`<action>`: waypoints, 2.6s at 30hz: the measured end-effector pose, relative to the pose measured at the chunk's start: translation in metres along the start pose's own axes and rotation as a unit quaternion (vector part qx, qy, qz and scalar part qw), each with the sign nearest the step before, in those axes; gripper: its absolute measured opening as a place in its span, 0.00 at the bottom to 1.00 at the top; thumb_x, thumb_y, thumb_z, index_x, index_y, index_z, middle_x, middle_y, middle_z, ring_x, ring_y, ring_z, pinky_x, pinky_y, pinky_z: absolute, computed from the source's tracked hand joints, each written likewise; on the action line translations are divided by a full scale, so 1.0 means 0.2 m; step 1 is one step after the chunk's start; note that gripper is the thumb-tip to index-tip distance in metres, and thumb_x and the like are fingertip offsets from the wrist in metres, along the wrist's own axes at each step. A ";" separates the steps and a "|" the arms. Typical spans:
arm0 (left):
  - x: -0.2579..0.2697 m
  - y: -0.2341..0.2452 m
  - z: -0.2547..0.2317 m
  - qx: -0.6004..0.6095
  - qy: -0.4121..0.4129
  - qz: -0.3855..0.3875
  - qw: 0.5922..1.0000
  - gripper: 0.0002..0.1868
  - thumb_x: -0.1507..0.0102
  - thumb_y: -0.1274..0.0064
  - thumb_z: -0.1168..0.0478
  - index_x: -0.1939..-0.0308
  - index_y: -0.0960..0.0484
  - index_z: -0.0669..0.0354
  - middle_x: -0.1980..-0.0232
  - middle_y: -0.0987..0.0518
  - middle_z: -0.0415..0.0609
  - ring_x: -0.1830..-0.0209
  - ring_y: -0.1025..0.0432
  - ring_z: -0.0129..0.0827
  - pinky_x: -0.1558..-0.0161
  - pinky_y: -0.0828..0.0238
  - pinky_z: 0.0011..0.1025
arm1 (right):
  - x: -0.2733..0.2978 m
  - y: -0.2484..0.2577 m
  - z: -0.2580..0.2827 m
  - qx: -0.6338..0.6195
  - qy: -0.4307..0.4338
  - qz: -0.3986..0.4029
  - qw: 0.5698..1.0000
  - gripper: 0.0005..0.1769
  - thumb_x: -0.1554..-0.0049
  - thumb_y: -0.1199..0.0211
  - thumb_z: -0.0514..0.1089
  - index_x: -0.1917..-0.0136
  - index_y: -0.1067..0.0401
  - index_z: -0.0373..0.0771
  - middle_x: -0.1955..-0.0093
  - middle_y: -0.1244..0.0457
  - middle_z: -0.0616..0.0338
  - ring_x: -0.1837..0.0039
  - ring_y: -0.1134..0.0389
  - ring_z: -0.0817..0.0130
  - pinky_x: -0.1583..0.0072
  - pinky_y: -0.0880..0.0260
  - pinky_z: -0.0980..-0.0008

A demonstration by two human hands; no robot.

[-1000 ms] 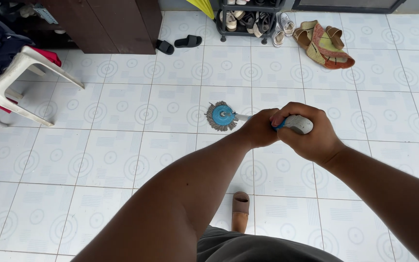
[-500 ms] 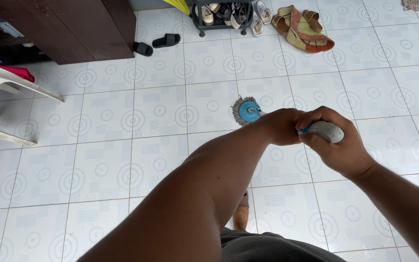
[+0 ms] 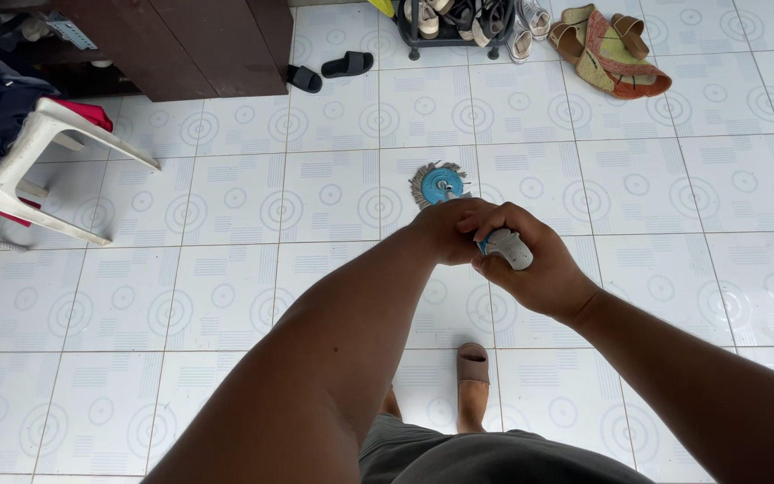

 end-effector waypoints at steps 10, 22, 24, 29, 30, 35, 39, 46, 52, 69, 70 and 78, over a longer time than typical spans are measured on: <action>0.63 0.12 0.61 0.059 0.188 -0.009 0.980 0.30 0.46 0.32 0.53 0.40 0.24 0.39 0.41 0.22 0.34 0.40 0.26 0.30 0.41 0.26 0.30 | -0.40 -0.63 0.10 -0.015 0.050 0.119 0.992 0.17 0.46 0.38 0.30 0.46 0.32 0.45 0.42 0.35 0.62 0.42 0.32 0.70 0.44 0.27 0.68; 0.95 0.28 0.81 0.173 0.262 -0.102 0.944 0.20 0.37 0.42 0.54 0.41 0.19 0.52 0.42 0.15 0.43 0.42 0.20 0.32 0.44 0.22 0.33 | -0.75 -0.95 0.34 0.105 0.028 0.159 0.981 0.10 0.52 0.36 0.37 0.55 0.30 0.44 0.56 0.32 0.63 0.52 0.30 0.71 0.51 0.27 0.69; 0.87 0.23 0.87 0.211 0.290 -0.147 0.922 0.34 0.38 0.40 0.52 0.31 0.34 0.47 0.37 0.23 0.42 0.39 0.26 0.32 0.43 0.24 0.33 | -0.78 -0.91 0.36 0.138 0.015 0.168 0.976 0.09 0.52 0.38 0.37 0.56 0.29 0.44 0.57 0.31 0.63 0.53 0.29 0.71 0.51 0.27 0.69; 0.70 0.24 0.77 0.258 0.266 -0.158 0.915 0.32 0.37 0.42 0.52 0.30 0.36 0.49 0.39 0.22 0.44 0.41 0.24 0.33 0.44 0.23 0.32 | -0.77 -0.73 0.31 0.112 0.023 0.145 0.983 0.08 0.52 0.37 0.37 0.57 0.28 0.43 0.54 0.31 0.64 0.51 0.30 0.72 0.50 0.27 0.69; 0.67 0.26 0.71 0.270 0.279 -0.145 0.910 0.31 0.36 0.45 0.52 0.31 0.36 0.48 0.40 0.21 0.45 0.42 0.22 0.33 0.45 0.21 0.32 | -0.76 -0.68 0.31 0.108 0.001 0.139 0.984 0.08 0.51 0.38 0.37 0.56 0.28 0.43 0.55 0.31 0.64 0.51 0.30 0.72 0.50 0.26 0.69; 0.37 0.17 0.55 0.284 0.227 -0.160 0.918 0.23 0.36 0.47 0.55 0.37 0.30 0.50 0.39 0.22 0.45 0.39 0.26 0.33 0.42 0.25 0.34 | -0.67 -0.36 0.16 0.129 0.034 0.115 0.984 0.10 0.51 0.37 0.35 0.55 0.28 0.44 0.55 0.30 0.64 0.52 0.29 0.72 0.50 0.26 0.69; 0.06 0.12 0.41 0.185 0.188 -0.124 0.957 0.19 0.35 0.46 0.53 0.43 0.29 0.54 0.40 0.24 0.47 0.36 0.29 0.39 0.39 0.29 0.36 | -0.57 -0.07 0.04 0.141 -0.008 0.078 0.987 0.11 0.51 0.34 0.36 0.54 0.28 0.44 0.56 0.30 0.63 0.54 0.28 0.72 0.52 0.25 0.70; -0.47 -0.11 0.18 0.191 0.150 -0.092 0.966 0.19 0.35 0.49 0.54 0.42 0.30 0.53 0.39 0.26 0.47 0.31 0.33 0.42 0.38 0.29 0.40 | -0.36 0.41 -0.14 0.172 0.004 0.024 0.985 0.13 0.51 0.34 0.35 0.51 0.26 0.44 0.56 0.29 0.63 0.55 0.27 0.74 0.53 0.25 0.71; -0.87 -0.34 -0.05 0.085 0.022 -0.110 0.990 0.19 0.35 0.44 0.53 0.45 0.28 0.55 0.41 0.24 0.44 0.30 0.36 0.48 0.30 0.36 0.42 | -0.11 0.73 -0.22 0.180 -0.131 -0.018 0.975 0.13 0.50 0.36 0.37 0.50 0.25 0.45 0.61 0.30 0.61 0.61 0.28 0.73 0.57 0.25 0.70; -1.24 -0.06 -0.36 0.070 -0.046 -0.079 0.993 0.17 0.40 0.41 0.49 0.50 0.21 0.49 0.53 0.16 0.44 0.49 0.20 0.37 0.50 0.22 0.40 | -0.03 1.15 -0.21 0.069 -0.295 -0.146 0.942 0.27 0.42 0.37 0.50 0.31 0.34 0.44 0.44 0.31 0.53 0.41 0.30 0.67 0.42 0.29 0.62; -1.18 -0.01 -0.34 0.072 -0.037 -0.085 0.993 0.17 0.40 0.41 0.49 0.50 0.21 0.49 0.53 0.16 0.44 0.49 0.20 0.37 0.50 0.22 0.40 | -0.06 1.10 -0.17 0.072 -0.293 -0.135 0.944 0.27 0.42 0.37 0.50 0.31 0.34 0.44 0.44 0.31 0.53 0.41 0.30 0.67 0.42 0.29 0.62; -0.83 0.16 -0.10 0.008 0.033 -0.061 0.998 0.20 0.44 0.39 0.48 0.51 0.22 0.47 0.56 0.17 0.42 0.52 0.20 0.37 0.56 0.22 0.40 | -0.29 0.77 -0.12 0.290 -0.280 -0.047 0.914 0.27 0.43 0.33 0.56 0.34 0.35 0.48 0.48 0.28 0.57 0.46 0.24 0.65 0.45 0.23 0.63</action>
Point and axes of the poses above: each hand's wrist, its own x-axis away from the middle knuckle, its own y-axis out of the back of the hand, z = x × y, the point moved 2 cm from there along -x, towards the middle knuckle
